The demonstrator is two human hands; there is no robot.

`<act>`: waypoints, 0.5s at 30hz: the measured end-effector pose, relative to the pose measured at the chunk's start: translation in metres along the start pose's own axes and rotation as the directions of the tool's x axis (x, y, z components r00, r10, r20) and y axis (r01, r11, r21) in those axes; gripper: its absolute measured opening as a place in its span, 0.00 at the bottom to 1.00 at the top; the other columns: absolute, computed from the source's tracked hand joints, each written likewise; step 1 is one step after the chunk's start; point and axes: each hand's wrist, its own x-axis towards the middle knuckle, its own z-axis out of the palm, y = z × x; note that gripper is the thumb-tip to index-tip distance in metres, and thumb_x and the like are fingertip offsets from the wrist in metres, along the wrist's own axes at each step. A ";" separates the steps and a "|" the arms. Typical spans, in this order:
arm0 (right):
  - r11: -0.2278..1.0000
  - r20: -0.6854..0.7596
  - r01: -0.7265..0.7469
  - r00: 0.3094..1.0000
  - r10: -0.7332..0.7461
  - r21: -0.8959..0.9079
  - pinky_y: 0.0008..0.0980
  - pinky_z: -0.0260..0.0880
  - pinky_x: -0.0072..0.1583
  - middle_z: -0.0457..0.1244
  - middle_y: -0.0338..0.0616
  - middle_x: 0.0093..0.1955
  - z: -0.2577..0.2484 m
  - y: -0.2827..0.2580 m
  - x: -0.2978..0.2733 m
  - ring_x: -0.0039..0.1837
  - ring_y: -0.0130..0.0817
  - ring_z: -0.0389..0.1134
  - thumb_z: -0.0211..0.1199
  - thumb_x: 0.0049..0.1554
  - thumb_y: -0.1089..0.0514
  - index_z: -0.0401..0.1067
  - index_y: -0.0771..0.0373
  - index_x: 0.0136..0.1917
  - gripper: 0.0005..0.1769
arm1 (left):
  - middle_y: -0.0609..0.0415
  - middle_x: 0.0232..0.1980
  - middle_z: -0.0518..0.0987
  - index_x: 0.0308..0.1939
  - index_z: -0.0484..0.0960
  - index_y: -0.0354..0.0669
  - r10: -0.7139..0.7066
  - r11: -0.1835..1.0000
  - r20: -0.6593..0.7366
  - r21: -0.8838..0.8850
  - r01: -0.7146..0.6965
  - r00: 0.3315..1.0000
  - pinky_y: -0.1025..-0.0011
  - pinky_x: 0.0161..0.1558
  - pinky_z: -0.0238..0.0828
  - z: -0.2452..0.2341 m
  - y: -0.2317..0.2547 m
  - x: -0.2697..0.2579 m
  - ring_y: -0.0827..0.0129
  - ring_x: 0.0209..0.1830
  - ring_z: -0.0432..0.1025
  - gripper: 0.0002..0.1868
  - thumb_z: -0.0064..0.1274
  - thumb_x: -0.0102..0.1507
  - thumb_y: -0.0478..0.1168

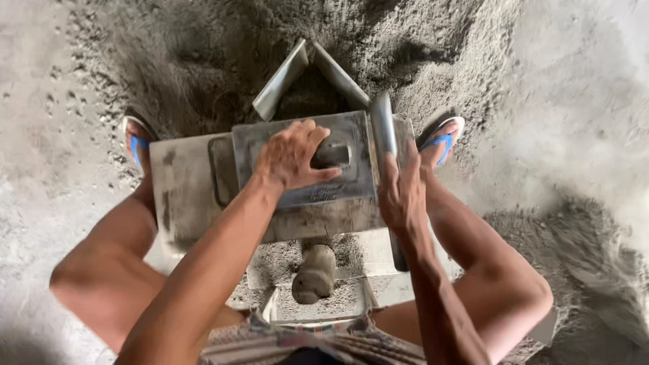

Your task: The person fills a rectangular metal mold with wet concrete using a trowel and their hands. They then use a metal roller to compact the concrete within the mold, followed by scraping the surface flat with a straight edge. Finally, the person lifts the mold and flips it over to release the formed concrete block onto a stack of similar blocks.

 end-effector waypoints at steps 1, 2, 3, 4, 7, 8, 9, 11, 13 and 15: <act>0.995 0.033 0.092 0.995 -0.094 0.050 0.60 0.63 0.46 0.62 0.64 0.38 -0.008 -0.016 -0.006 0.40 0.64 0.65 0.40 0.59 0.43 0.49 0.59 0.68 0.29 | 0.55 0.34 0.63 0.48 0.69 0.46 0.037 0.999 -0.101 -0.014 -0.039 0.994 0.66 0.33 0.69 0.008 0.003 -0.007 0.62 0.32 0.67 0.39 0.42 0.51 0.73; 0.975 0.035 0.190 0.980 -0.195 0.116 0.56 0.66 0.44 0.64 0.55 0.29 -0.013 -0.038 -0.004 0.34 0.57 0.67 0.44 0.58 0.42 0.51 0.61 0.65 0.29 | 0.56 0.32 0.61 0.46 0.68 0.45 0.100 0.995 -0.208 -0.002 -0.103 0.973 0.68 0.32 0.67 0.009 -0.004 -0.001 0.62 0.30 0.66 0.37 0.40 0.53 0.73; 0.969 0.007 0.216 0.976 -0.219 0.123 0.56 0.66 0.44 0.64 0.55 0.29 -0.017 -0.055 -0.010 0.34 0.57 0.67 0.44 0.58 0.42 0.51 0.61 0.65 0.29 | 0.56 0.32 0.61 0.46 0.68 0.45 0.120 0.993 -0.233 0.021 -0.118 0.965 0.68 0.32 0.67 -0.003 -0.004 -0.006 0.62 0.30 0.66 0.37 0.40 0.53 0.73; 0.961 0.045 0.235 0.969 -0.244 0.148 0.46 0.67 0.36 0.64 0.49 0.26 -0.020 -0.068 -0.014 0.29 0.47 0.67 0.43 0.58 0.42 0.56 0.59 0.57 0.22 | 0.54 0.35 0.63 0.50 0.68 0.44 0.075 0.997 -0.174 -0.023 -0.080 0.982 0.65 0.35 0.68 -0.010 -0.002 -0.011 0.60 0.34 0.67 0.37 0.44 0.53 0.70; 0.955 0.075 0.237 0.965 -0.253 0.180 0.36 0.66 0.28 0.62 0.44 0.22 0.000 -0.081 -0.033 0.23 0.36 0.65 0.43 0.59 0.44 0.61 0.57 0.45 0.16 | 0.45 0.53 0.62 0.59 0.63 0.39 -0.069 0.994 -0.018 -0.082 0.067 0.997 0.57 0.51 0.60 -0.035 -0.016 -0.040 0.52 0.52 0.60 0.46 0.51 0.50 0.69; 0.957 0.054 0.209 0.973 -0.224 0.199 0.34 0.64 0.27 0.61 0.45 0.20 0.011 -0.079 -0.043 0.22 0.36 0.64 0.44 0.59 0.46 0.61 0.59 0.40 0.15 | 0.39 0.67 0.58 0.64 0.59 0.34 -0.150 0.984 0.091 -0.082 0.157 0.985 0.52 0.65 0.50 -0.044 -0.023 -0.054 0.47 0.67 0.53 0.54 0.54 0.47 0.70; 0.961 0.061 0.199 0.975 -0.214 0.193 0.34 0.64 0.27 0.61 0.45 0.20 0.036 -0.054 -0.042 0.22 0.36 0.64 0.44 0.59 0.46 0.61 0.59 0.40 0.15 | 0.39 0.67 0.58 0.64 0.59 0.34 -0.151 0.983 0.100 -0.091 0.160 0.984 0.52 0.65 0.50 -0.034 -0.024 -0.061 0.47 0.67 0.53 0.54 0.54 0.47 0.70; 0.987 0.394 -0.082 0.919 0.021 0.138 0.33 0.66 0.26 0.61 0.48 0.24 0.084 -0.012 -0.026 0.25 0.36 0.62 0.40 0.61 0.41 0.61 0.62 0.41 0.23 | 0.43 0.69 0.58 0.62 0.63 0.35 -0.157 0.983 0.083 -0.079 0.164 0.984 0.52 0.65 0.51 -0.021 -0.034 -0.062 0.49 0.68 0.52 0.57 0.61 0.40 0.68; 0.976 0.424 -0.139 0.904 0.056 0.167 0.33 0.64 0.25 0.59 0.45 0.22 0.070 -0.033 -0.037 0.24 0.35 0.61 0.42 0.60 0.39 0.62 0.62 0.38 0.25 | 0.44 0.69 0.59 0.62 0.63 0.36 -0.135 0.991 0.067 0.018 0.134 0.989 0.55 0.64 0.55 -0.012 -0.028 -0.072 0.51 0.68 0.54 0.57 0.59 0.39 0.70; 0.965 0.437 -0.135 0.899 0.024 0.226 0.33 0.63 0.23 0.57 0.43 0.20 0.061 -0.061 -0.024 0.22 0.34 0.61 0.44 0.58 0.37 0.62 0.61 0.36 0.26 | 0.46 0.68 0.59 0.61 0.64 0.36 -0.111 0.981 0.001 0.158 0.110 0.994 0.58 0.62 0.59 -0.023 -0.039 -0.056 0.53 0.67 0.56 0.58 0.58 0.39 0.72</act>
